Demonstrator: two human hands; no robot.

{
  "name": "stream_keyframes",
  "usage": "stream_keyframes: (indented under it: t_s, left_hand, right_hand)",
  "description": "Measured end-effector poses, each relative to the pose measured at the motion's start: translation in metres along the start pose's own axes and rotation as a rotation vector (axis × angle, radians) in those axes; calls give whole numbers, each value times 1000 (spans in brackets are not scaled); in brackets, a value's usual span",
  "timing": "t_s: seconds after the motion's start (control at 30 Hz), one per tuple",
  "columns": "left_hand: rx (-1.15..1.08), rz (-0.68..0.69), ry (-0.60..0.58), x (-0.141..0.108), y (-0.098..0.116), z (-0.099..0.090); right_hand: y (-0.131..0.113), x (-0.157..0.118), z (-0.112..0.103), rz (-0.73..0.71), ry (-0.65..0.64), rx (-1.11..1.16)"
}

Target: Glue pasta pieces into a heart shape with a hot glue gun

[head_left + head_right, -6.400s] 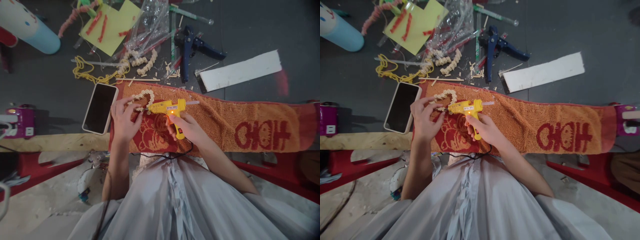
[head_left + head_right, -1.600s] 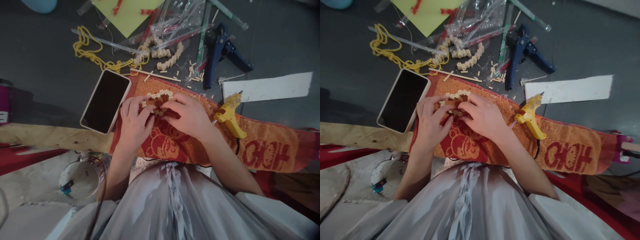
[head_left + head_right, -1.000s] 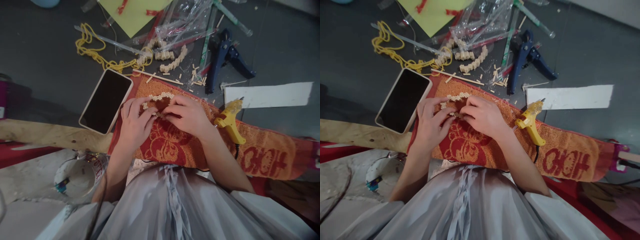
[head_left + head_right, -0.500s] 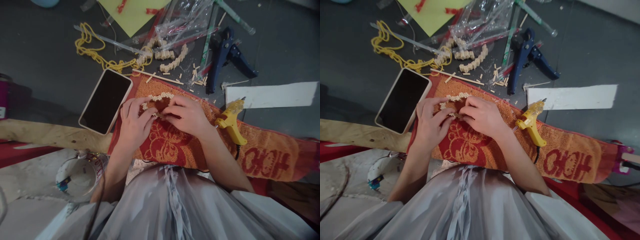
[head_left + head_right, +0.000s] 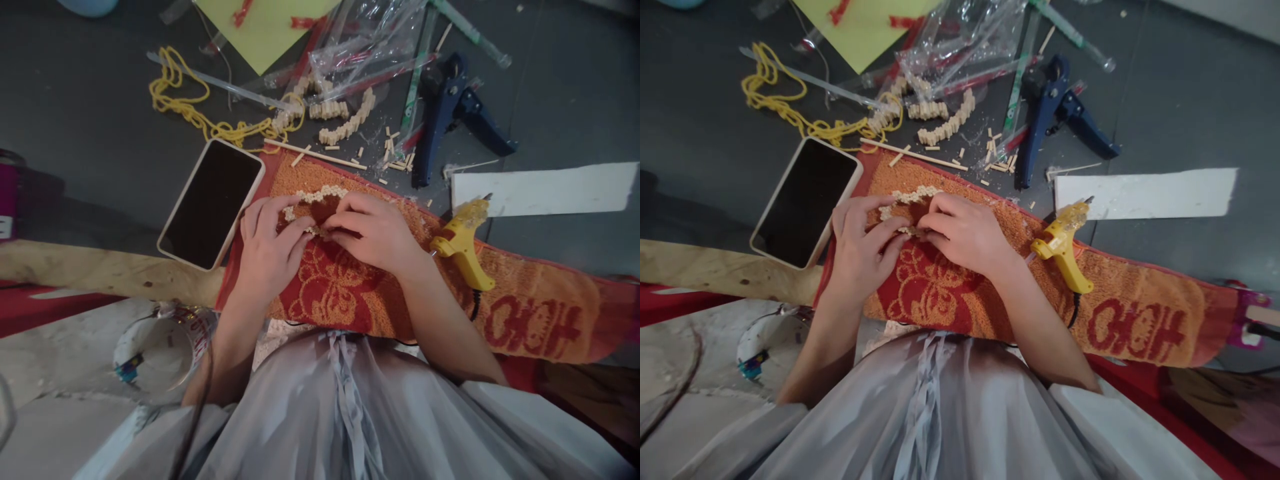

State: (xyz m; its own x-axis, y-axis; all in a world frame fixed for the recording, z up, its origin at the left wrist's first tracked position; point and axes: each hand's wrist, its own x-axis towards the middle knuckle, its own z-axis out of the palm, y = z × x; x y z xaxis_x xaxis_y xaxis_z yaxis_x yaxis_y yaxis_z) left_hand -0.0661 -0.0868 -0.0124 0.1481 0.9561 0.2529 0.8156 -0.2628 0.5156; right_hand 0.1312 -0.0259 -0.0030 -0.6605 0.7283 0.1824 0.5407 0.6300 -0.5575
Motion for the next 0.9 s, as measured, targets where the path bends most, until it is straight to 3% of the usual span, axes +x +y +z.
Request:
stream_keyframes:
  t_s: [0.23,0.37,0.6,0.9]
  left_hand:
    - [-17,-10,-3,0,1,-1]
    - [-16,-4,-6,-1,2,-2]
    - [-3,-4,-18,0,5,-3]
    - [-21,-25,-34,0,4,-2]
  right_hand:
    - [0,-1,-14,73,11,55]
    - [-1,-5,-24,122,-7,-24]
    - [-8,-5,-18,113,-114,-227]
    - [-8,-5,-19,104,-99,-238]
